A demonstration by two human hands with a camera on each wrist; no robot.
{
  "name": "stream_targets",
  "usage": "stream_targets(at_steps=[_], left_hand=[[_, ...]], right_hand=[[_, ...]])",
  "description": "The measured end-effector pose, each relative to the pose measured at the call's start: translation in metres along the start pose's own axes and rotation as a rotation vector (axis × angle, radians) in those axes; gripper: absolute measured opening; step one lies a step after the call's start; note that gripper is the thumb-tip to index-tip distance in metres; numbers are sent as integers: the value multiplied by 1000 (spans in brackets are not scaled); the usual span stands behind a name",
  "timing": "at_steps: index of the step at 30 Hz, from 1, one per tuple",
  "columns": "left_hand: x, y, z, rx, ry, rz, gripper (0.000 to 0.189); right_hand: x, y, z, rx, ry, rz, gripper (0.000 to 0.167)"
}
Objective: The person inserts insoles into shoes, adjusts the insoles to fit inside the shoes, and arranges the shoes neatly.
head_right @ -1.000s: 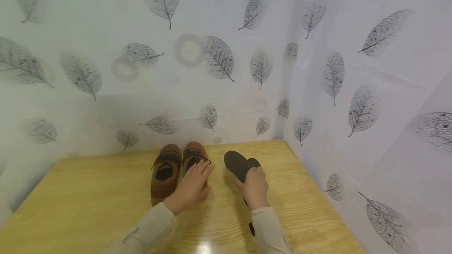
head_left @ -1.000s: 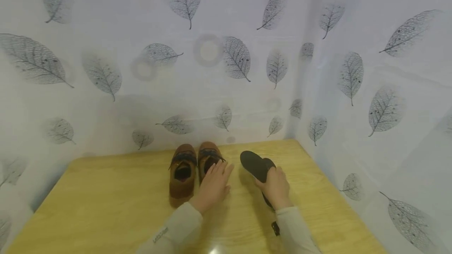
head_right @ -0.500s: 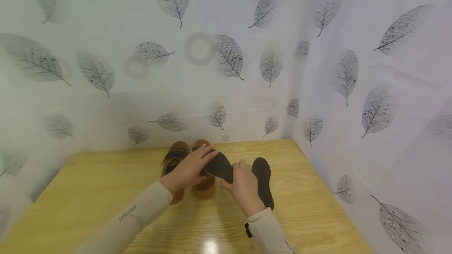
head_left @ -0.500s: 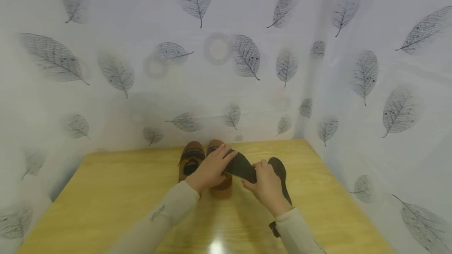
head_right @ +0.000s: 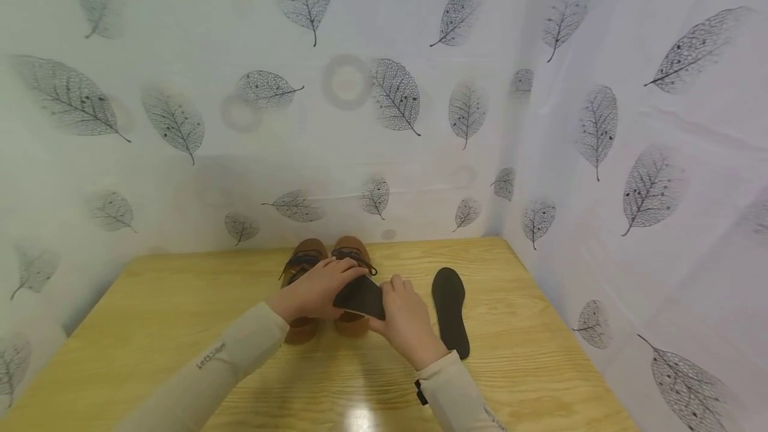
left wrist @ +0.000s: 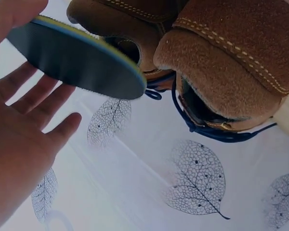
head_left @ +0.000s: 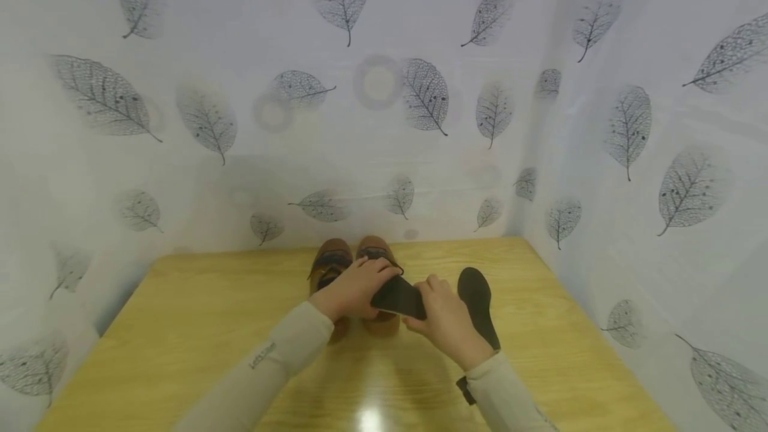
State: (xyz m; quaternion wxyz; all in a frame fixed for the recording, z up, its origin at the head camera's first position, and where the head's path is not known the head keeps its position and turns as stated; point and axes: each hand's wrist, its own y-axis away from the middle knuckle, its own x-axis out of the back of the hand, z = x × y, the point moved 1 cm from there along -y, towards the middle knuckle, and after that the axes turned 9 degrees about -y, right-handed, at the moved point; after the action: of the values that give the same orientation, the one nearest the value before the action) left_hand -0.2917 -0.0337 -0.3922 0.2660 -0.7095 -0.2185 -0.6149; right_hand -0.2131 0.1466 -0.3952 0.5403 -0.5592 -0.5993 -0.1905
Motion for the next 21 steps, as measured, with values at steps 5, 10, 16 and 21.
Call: stream_targets(at_steps=[5,10,16,21], left_hand=[[5,1,-1,-9,41,6,64],[8,2,-3,-37,46,33,53],[10,2,-7,-58,36,36,48],[11,-3,-7,-105,78,89,42]], right_hand=[[1,0,-3,-16,-17,-52,53],[4,1,-6,-36,-28,-141,55],[11,-12,-12,-98,-53,-265,60],[5,-30,-16,-26,11,-255,51]])
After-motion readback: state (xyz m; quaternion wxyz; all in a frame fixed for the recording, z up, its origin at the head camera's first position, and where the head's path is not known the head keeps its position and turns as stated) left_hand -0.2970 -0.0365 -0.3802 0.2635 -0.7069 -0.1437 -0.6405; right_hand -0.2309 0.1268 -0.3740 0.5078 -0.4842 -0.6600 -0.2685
